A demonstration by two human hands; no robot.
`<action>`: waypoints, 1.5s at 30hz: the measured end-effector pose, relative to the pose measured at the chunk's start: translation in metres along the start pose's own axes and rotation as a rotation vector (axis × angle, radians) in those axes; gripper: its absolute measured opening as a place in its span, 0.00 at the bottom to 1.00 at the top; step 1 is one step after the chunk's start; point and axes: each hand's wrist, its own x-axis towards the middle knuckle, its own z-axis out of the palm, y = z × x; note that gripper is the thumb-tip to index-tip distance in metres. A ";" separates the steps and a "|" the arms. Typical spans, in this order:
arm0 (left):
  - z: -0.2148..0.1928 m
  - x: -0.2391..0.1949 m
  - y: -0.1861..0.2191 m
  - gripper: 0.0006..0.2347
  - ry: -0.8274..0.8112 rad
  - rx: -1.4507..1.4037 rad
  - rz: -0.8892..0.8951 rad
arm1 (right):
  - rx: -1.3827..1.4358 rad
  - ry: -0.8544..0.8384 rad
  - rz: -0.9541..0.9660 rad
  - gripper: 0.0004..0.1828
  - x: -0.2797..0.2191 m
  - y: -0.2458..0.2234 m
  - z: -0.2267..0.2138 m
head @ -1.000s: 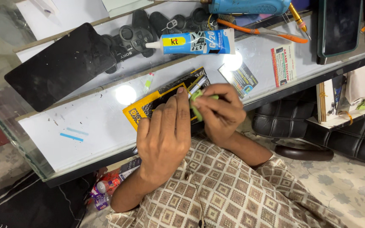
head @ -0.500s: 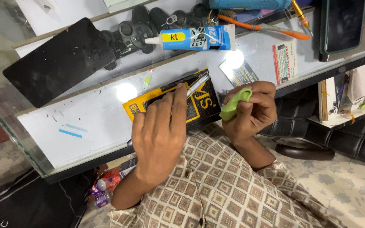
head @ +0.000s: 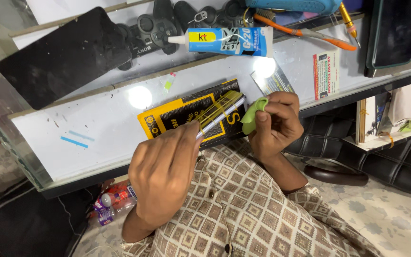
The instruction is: The person cleans a smartphone with a green microfiber cloth and a small brush. They wipe the back and sides of the phone, then use the brush to clean the edges and ports before wiping the device again.
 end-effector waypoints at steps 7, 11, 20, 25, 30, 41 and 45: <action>0.005 -0.017 -0.007 0.09 0.089 -0.057 -0.030 | -0.170 -0.128 -0.220 0.03 -0.002 -0.003 -0.002; 0.016 -0.021 -0.006 0.08 0.134 -0.143 0.006 | -0.265 -0.315 -0.436 0.06 0.011 -0.017 0.000; 0.027 -0.028 -0.006 0.06 0.181 -0.122 0.102 | -0.447 -0.476 -0.326 0.11 0.012 -0.044 -0.003; 0.028 -0.029 -0.009 0.06 0.189 -0.056 0.163 | -0.321 -0.662 -0.247 0.06 0.018 -0.055 -0.014; 0.022 -0.030 -0.018 0.02 0.272 0.030 0.258 | 0.099 0.115 0.082 0.06 0.025 -0.058 -0.005; 0.043 -0.030 -0.034 0.03 0.254 0.181 0.227 | 0.680 -0.259 0.495 0.12 0.007 -0.020 -0.019; 0.051 -0.038 -0.034 0.04 0.229 0.146 0.193 | 0.338 -0.285 0.401 0.13 -0.001 -0.019 -0.014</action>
